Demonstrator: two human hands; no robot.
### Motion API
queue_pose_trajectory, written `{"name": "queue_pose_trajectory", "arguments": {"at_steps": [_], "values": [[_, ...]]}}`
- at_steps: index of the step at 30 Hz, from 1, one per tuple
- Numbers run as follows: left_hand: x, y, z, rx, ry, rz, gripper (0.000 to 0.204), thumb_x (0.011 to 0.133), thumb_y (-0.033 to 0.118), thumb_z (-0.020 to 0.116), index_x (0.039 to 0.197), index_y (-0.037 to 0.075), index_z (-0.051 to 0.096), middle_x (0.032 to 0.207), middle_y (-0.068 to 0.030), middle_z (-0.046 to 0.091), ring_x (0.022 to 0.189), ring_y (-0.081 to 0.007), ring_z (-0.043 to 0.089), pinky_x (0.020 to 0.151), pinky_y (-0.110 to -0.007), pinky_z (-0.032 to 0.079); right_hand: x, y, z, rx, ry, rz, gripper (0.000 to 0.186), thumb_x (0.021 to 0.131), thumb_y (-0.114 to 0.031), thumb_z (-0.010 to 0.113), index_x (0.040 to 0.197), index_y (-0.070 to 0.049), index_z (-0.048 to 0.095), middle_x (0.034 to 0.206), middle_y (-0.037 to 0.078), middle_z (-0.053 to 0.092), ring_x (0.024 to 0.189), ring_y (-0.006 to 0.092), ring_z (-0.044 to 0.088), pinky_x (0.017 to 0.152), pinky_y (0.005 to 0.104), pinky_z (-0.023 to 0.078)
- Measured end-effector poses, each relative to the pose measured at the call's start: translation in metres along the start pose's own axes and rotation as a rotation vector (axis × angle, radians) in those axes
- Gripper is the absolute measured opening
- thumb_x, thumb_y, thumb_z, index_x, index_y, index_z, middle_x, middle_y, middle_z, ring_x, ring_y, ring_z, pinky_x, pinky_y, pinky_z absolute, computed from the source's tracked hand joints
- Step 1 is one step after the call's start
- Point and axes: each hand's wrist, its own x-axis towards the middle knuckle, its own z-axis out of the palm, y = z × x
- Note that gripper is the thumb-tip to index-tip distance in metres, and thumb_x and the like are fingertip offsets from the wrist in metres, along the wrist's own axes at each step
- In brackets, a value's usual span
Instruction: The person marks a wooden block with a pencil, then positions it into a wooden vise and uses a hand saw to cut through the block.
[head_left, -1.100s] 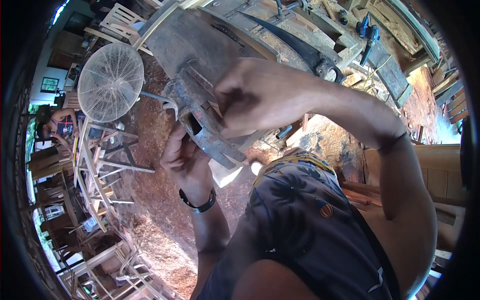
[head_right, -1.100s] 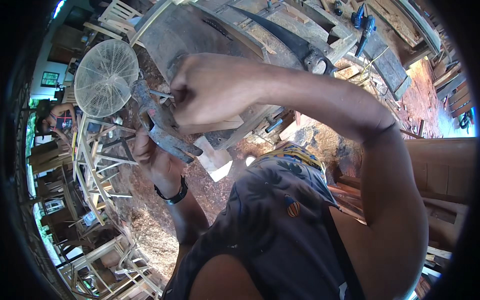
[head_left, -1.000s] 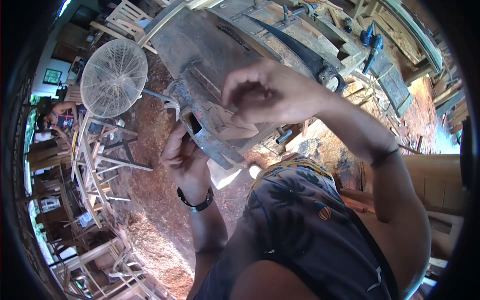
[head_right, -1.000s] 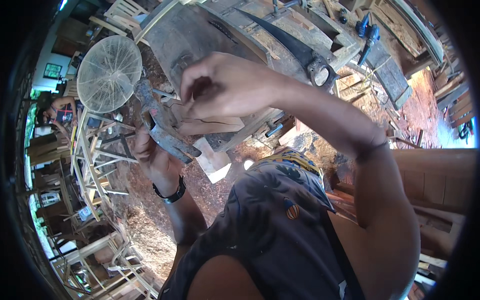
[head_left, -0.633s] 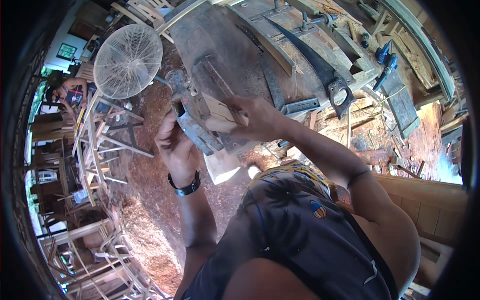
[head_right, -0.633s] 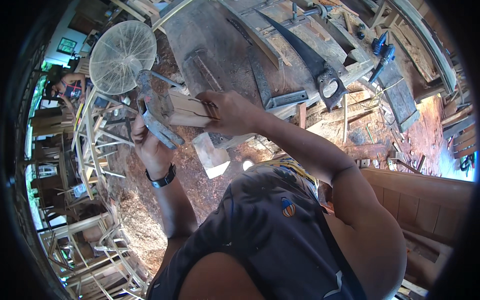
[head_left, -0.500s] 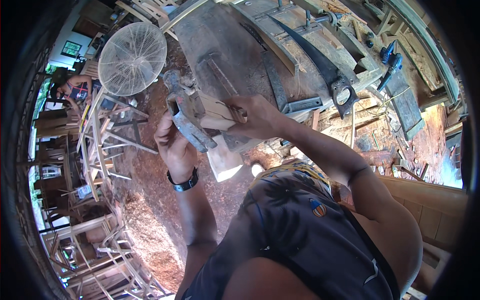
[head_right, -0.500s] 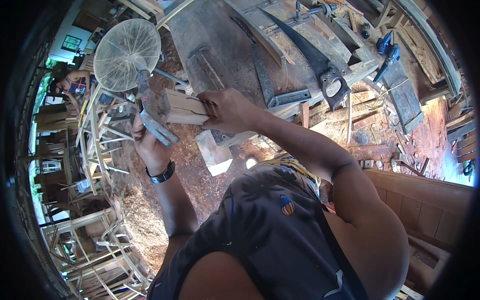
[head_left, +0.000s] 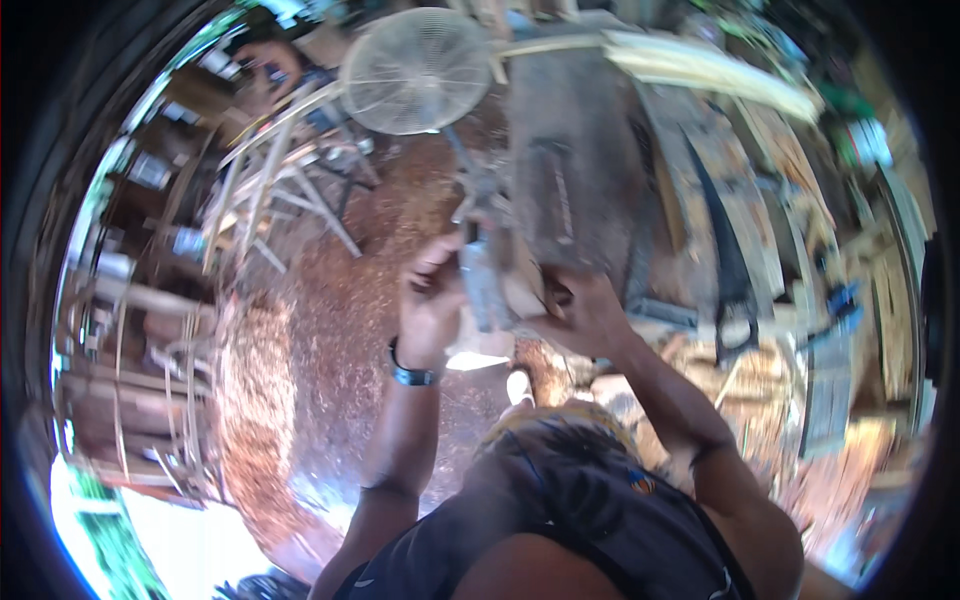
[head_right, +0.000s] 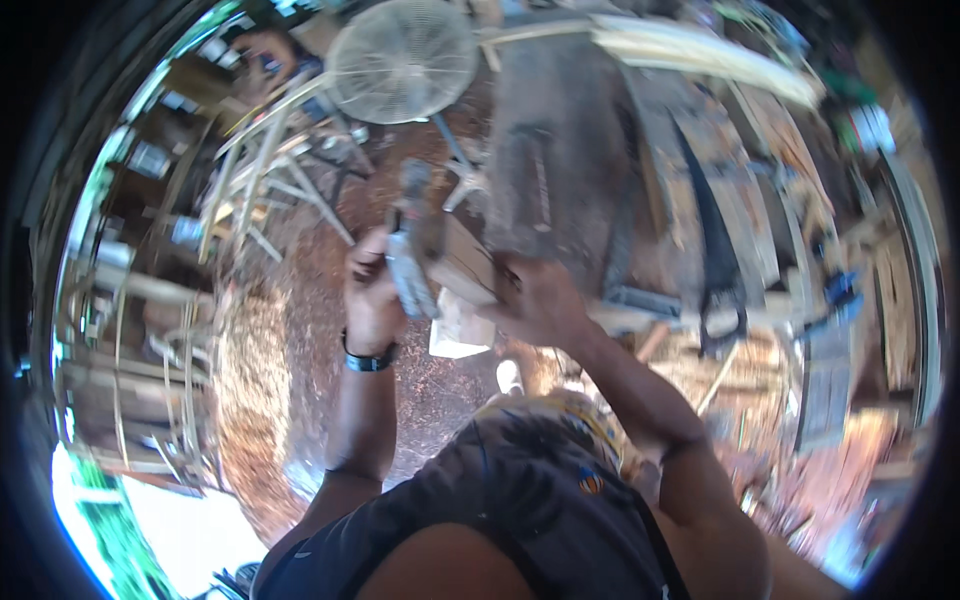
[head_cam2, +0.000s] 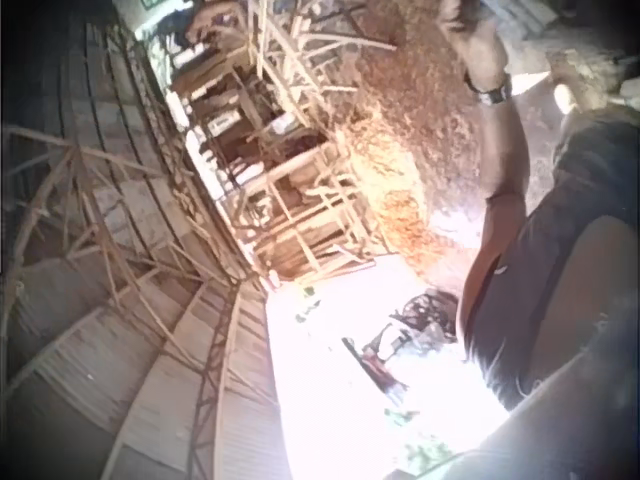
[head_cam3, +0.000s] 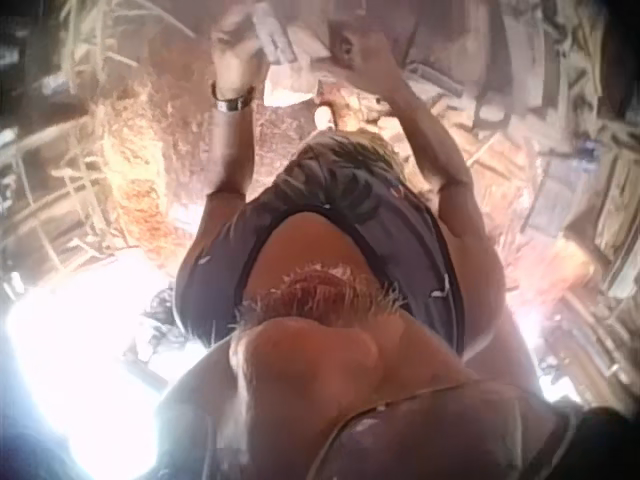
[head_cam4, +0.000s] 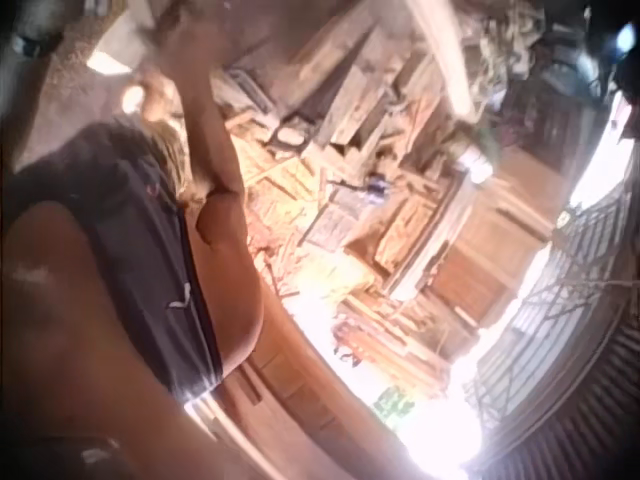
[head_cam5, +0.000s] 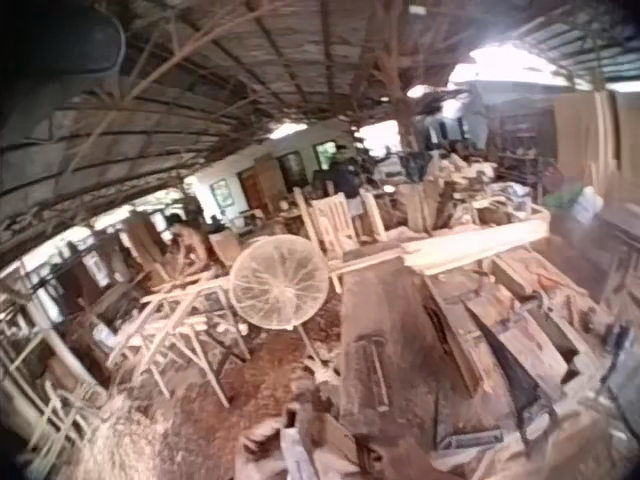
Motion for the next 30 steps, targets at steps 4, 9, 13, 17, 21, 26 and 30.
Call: {"name": "queue_pose_trajectory", "arguments": {"at_steps": [4,9,13,17,21,26,30], "values": [[-0.028,0.016,-0.017,0.067,0.073,-0.088,0.052,0.074,-0.016,0.070,0.123,0.001,0.065,0.120,-0.0096,0.069,0.108,-0.0171,0.066,0.094,-0.033,0.055,0.003,-0.012,0.027,0.104,-0.094,-0.023,0.057,0.068,-0.028,0.086,0.116,-0.001,0.067,0.084,0.017,0.071,0.074,0.0285,0.072,0.067,0.0375,0.055],[-0.067,0.042,-0.044,0.062,0.218,-0.063,0.050,0.076,-0.016,0.069,0.124,0.000,0.065,0.121,-0.0103,0.069,0.110,-0.0176,0.066,0.096,-0.033,0.053,0.006,-0.030,0.069,0.202,-0.170,-0.087,0.051,0.070,-0.022,0.086,0.112,-0.001,0.068,0.091,0.018,0.073,0.080,0.0277,0.074,0.070,0.0351,0.057],[-0.097,0.069,-0.074,0.088,0.259,-0.013,0.047,0.081,-0.014,0.065,0.126,-0.003,0.062,0.122,-0.0118,0.068,0.109,-0.0179,0.066,0.095,-0.033,0.053,0.014,-0.052,0.109,0.226,-0.290,-0.094,0.047,0.070,-0.019,0.086,0.109,-0.002,0.067,0.096,0.018,0.072,0.086,0.0312,0.074,0.072,0.0375,0.057],[-0.126,0.097,-0.114,0.102,0.305,-0.029,0.047,0.081,-0.014,0.064,0.126,-0.003,0.062,0.120,-0.0125,0.069,0.106,-0.0179,0.066,0.091,-0.031,0.054,0.022,-0.077,0.162,0.265,-0.343,-0.124,0.044,0.069,-0.020,0.087,0.106,-0.004,0.067,0.095,0.015,0.071,0.087,0.0324,0.072,0.072,0.0376,0.056],[-0.154,0.123,-0.170,0.099,0.358,-0.003,0.046,0.081,-0.014,0.064,0.126,-0.003,0.062,0.119,-0.0145,0.069,0.104,-0.0195,0.068,0.090,-0.033,0.056,0.028,-0.098,0.225,0.258,-0.401,-0.137,0.043,0.071,-0.020,0.086,0.104,-0.002,0.066,0.092,0.015,0.071,0.087,0.0293,0.072,0.075,0.0364,0.056],[-0.189,0.165,-0.250,0.041,0.352,-0.068,0.048,0.079,-0.014,0.065,0.126,-0.005,0.060,0.121,-0.0156,0.068,0.109,-0.0241,0.067,0.090,-0.035,0.057,0.034,-0.136,0.319,0.282,-0.428,-0.086,0.046,0.073,-0.019,0.085,0.109,0.000,0.066,0.098,0.015,0.072,0.093,0.0260,0.073,0.080,0.0355,0.057],[-0.213,0.196,-0.302,0.076,0.351,-0.124,0.050,0.078,-0.015,0.066,0.127,-0.003,0.061,0.128,-0.0129,0.065,0.115,-0.0249,0.065,0.097,-0.037,0.054,0.043,-0.165,0.377,0.277,-0.521,-0.048,0.055,0.075,-0.014,0.081,0.124,0.001,0.063,0.113,0.017,0.071,0.104,0.0240,0.071,0.091,0.0357,0.056]]}}
